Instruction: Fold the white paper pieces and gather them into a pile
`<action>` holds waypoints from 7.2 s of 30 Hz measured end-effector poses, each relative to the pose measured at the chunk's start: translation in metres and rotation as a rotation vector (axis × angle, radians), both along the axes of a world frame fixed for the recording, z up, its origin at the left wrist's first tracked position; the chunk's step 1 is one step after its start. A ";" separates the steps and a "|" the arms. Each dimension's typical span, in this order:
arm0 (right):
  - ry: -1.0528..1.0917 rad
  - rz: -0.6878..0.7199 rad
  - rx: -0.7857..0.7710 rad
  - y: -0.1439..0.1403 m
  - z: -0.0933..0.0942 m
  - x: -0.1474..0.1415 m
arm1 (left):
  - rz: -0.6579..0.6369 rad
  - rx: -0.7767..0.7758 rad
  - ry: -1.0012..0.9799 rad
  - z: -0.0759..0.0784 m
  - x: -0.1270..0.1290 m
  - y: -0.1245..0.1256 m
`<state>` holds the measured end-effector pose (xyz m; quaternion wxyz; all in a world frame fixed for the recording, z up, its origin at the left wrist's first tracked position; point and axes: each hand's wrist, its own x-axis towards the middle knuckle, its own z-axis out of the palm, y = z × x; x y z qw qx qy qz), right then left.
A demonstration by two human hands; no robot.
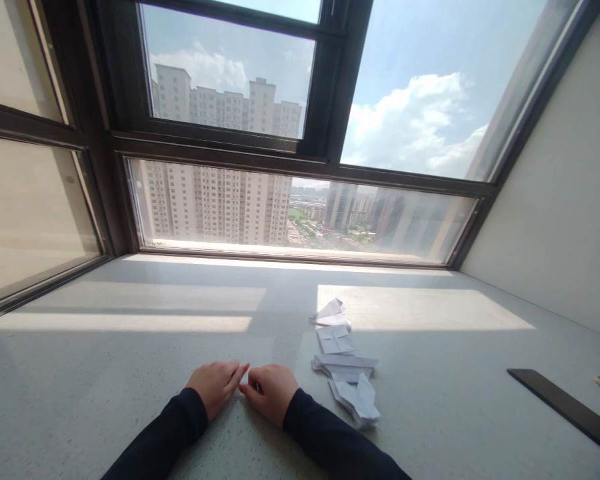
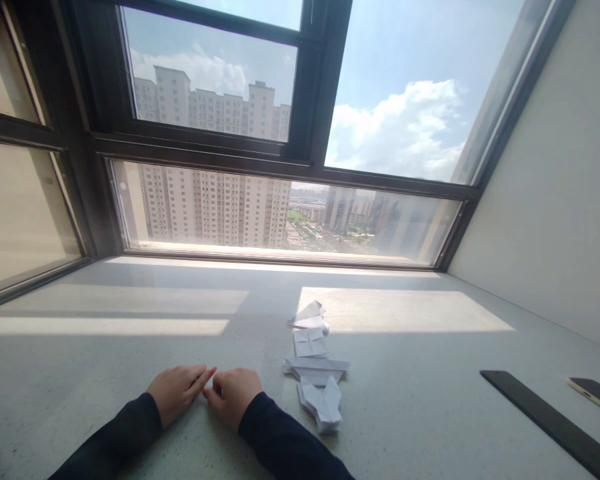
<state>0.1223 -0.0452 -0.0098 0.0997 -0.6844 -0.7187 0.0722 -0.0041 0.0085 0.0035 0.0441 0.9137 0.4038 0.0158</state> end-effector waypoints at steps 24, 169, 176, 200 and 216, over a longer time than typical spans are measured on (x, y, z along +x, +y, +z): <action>-0.166 -0.332 0.148 0.029 0.014 0.191 | -0.687 0.032 -0.445 -0.009 0.149 -0.100; 0.007 -0.022 0.008 0.064 0.009 0.058 | -0.147 0.078 -0.268 -0.032 0.006 0.006; 0.027 0.013 0.318 0.005 0.005 0.078 | 0.006 0.128 -0.280 -0.023 0.002 0.014; 0.225 -0.108 0.463 -0.010 -0.015 0.083 | 0.108 0.102 -0.288 -0.026 0.003 0.017; -0.082 0.038 0.308 -0.010 -0.032 0.094 | 0.056 0.058 -0.177 -0.020 0.003 0.008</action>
